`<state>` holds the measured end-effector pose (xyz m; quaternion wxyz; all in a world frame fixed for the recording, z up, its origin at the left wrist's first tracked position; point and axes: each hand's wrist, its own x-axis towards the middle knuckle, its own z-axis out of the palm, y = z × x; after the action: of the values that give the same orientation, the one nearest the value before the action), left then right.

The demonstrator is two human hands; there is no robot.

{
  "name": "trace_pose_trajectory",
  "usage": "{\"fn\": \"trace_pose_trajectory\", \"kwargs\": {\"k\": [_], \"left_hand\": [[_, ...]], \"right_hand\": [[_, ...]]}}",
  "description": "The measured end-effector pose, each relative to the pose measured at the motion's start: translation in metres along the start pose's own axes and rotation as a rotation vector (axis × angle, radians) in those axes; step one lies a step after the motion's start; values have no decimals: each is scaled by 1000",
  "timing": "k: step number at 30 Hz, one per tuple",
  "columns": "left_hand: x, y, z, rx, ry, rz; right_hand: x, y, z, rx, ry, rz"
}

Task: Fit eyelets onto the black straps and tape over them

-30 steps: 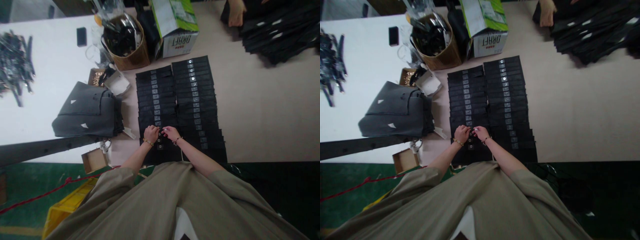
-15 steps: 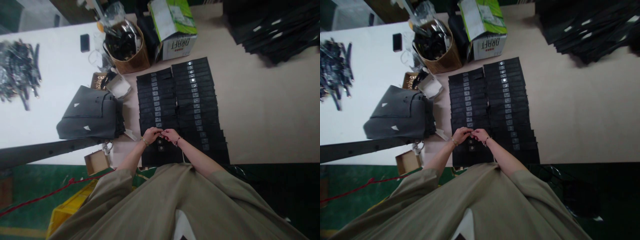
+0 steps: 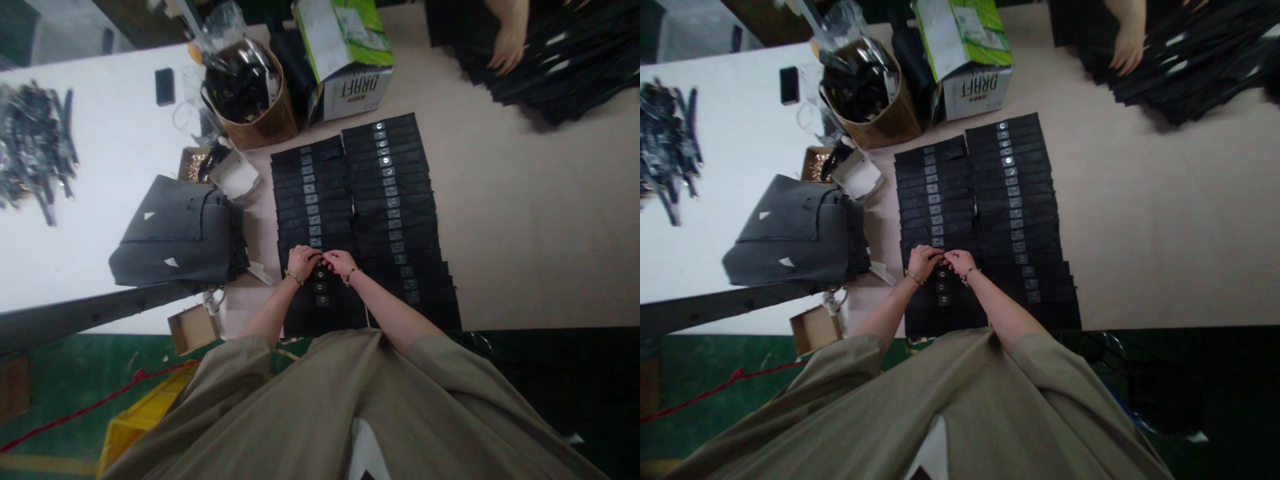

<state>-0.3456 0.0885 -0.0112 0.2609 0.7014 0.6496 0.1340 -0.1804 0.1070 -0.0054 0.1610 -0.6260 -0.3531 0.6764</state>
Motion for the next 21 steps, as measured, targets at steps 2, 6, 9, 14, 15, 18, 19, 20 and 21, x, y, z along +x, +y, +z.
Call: {"fn": "trace_pose_trajectory", "kwargs": {"k": [2, 6, 9, 14, 15, 18, 19, 20, 21], "left_hand": [[-1, 1, 4, 16, 17, -5], [-3, 4, 6, 46, 43, -6], [-3, 5, 5, 54, 57, -9], [-2, 4, -1, -94, 88, -146], [-3, 5, -2, -138, 80, -188], [-4, 11, -4, -270, 49, -240], [-4, 14, -4, -306, 32, -230], [-5, 16, -4, -331, 13, -211], [-7, 18, -4, -341, -4, -188]], "right_hand": [[2, 1, 1, 3, 8, 9], [1, 0, 2, -26, 6, 4], [-3, -3, 0, -4, 25, 22], [-8, -2, -9, 157, 50, 53], [-9, -1, -10, 182, 42, 59], [-13, 4, -10, 188, 18, 75], [-14, 5, -9, 173, 9, 70], [-15, 7, -7, 153, 1, 58], [-16, 7, -5, 133, -6, 41]]}}
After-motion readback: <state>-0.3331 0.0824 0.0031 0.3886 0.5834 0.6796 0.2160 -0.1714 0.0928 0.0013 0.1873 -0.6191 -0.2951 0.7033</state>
